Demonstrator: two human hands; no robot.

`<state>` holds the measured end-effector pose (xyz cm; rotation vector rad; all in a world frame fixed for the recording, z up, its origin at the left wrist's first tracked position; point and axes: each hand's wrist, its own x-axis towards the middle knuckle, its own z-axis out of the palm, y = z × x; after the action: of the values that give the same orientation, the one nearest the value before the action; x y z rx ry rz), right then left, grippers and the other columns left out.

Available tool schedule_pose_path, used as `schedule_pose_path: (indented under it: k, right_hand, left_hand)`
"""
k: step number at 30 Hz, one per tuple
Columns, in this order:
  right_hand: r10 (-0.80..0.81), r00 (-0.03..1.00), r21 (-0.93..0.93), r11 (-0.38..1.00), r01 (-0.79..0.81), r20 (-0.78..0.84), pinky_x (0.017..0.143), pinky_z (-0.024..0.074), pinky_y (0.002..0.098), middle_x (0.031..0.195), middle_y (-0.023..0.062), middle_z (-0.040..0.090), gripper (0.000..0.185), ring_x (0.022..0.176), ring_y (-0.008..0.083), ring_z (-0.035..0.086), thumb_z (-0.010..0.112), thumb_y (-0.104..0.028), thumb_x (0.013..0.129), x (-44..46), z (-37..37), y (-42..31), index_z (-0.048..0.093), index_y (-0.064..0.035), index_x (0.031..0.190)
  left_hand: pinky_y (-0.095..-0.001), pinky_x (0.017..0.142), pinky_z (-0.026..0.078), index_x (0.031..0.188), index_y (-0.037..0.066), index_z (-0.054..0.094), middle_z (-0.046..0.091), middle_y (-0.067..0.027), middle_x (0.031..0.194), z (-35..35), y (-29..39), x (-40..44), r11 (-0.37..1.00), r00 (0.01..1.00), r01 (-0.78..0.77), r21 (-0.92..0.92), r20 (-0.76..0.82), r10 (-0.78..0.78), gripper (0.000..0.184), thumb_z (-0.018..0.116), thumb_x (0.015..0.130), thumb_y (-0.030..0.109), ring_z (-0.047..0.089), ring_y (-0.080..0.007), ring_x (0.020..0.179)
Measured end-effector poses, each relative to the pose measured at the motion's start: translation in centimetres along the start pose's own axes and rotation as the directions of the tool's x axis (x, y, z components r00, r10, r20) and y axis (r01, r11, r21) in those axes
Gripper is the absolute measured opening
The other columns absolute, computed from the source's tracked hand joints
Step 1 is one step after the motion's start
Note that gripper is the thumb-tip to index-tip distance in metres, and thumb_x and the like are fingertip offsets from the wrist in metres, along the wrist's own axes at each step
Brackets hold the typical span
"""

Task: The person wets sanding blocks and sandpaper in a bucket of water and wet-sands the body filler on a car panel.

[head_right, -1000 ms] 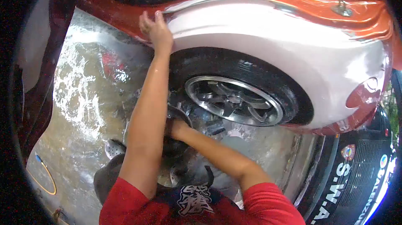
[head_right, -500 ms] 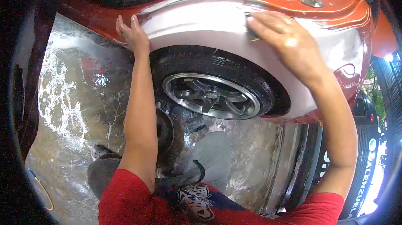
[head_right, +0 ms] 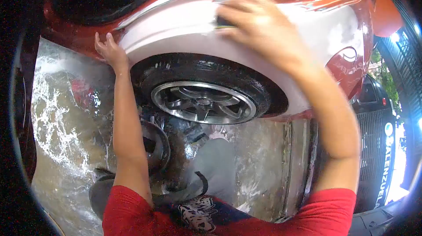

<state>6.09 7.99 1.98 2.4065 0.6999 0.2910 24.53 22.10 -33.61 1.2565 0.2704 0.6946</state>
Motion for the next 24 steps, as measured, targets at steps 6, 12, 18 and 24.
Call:
schedule_pose_path:
  k: [6, 12, 18, 24]
  right_hand:
    - [0.036, 0.993, -0.189, 0.982, -0.015, 0.108, 0.099, 0.0477, 0.0432, 0.119, 0.0094, 0.069, 0.03, 0.115, 0.0299, 0.063, 0.071, -0.023, 0.088, -3.5, -3.6, 3.7, 0.069, -0.0068, 0.113]
    - [-0.078, 0.997, 0.015, 0.997, 0.077, 0.012, 0.092, 0.0519, 0.0425, 0.111, 0.0108, 0.07, 0.024, 0.108, 0.0299, 0.065, 0.071, -0.019, 0.087, 0.8, 0.2, 0.5, 0.07, -0.0056, 0.108]
    - [0.104, 0.976, -0.31, 0.95, -0.04, 0.192, 0.101, 0.0482, 0.044, 0.116, 0.0098, 0.071, 0.03, 0.113, 0.029, 0.065, 0.071, -0.009, 0.082, -5.5, -9.3, 7.3, 0.072, -0.0088, 0.113]
    - [0.024, 0.999, -0.027, 0.999, -0.024, 0.027, 0.096, 0.0488, 0.0423, 0.114, 0.0075, 0.071, 0.022, 0.113, 0.0258, 0.064, 0.067, -0.014, 0.088, -1.5, -2.1, 1.5, 0.071, -0.0085, 0.108]
  left_hand:
    - [-0.0458, 0.117, 0.036, 0.146, -0.005, 0.038, 0.034, -0.0253, 0.152, 0.2, 0.2, -0.2, 0.999, 0.999, -0.038, 0.038, 0.03, 0.037, 0.052, 0.053, 0.104, 0.023, 0.039, -0.0375, 0.14]
    - [-0.0462, 0.116, 0.037, 0.146, -0.006, 0.039, 0.036, -0.0252, 0.152, 0.3, 0.0, 0.3, 0.999, 1.0, -0.012, 0.037, 0.02, 0.011, 0.053, 0.052, 0.105, 0.024, 0.039, -0.0373, 0.14]
    - [-0.0448, 0.113, 0.041, 0.144, -0.006, 0.043, 0.038, -0.0241, 0.151, 0.2, 0.5, -0.1, 0.998, 1.0, -0.02, 0.058, 0.01, 0.019, 0.052, 0.053, 0.104, 0.025, 0.04, -0.0362, 0.14]
    - [-0.0449, 0.115, 0.039, 0.143, -0.007, 0.043, 0.037, -0.0223, 0.153, 0.0, 0.3, 0.4, 0.998, 1.0, 0.011, 0.069, 0.02, -0.012, 0.053, 0.054, 0.104, 0.026, 0.038, -0.0364, 0.141]
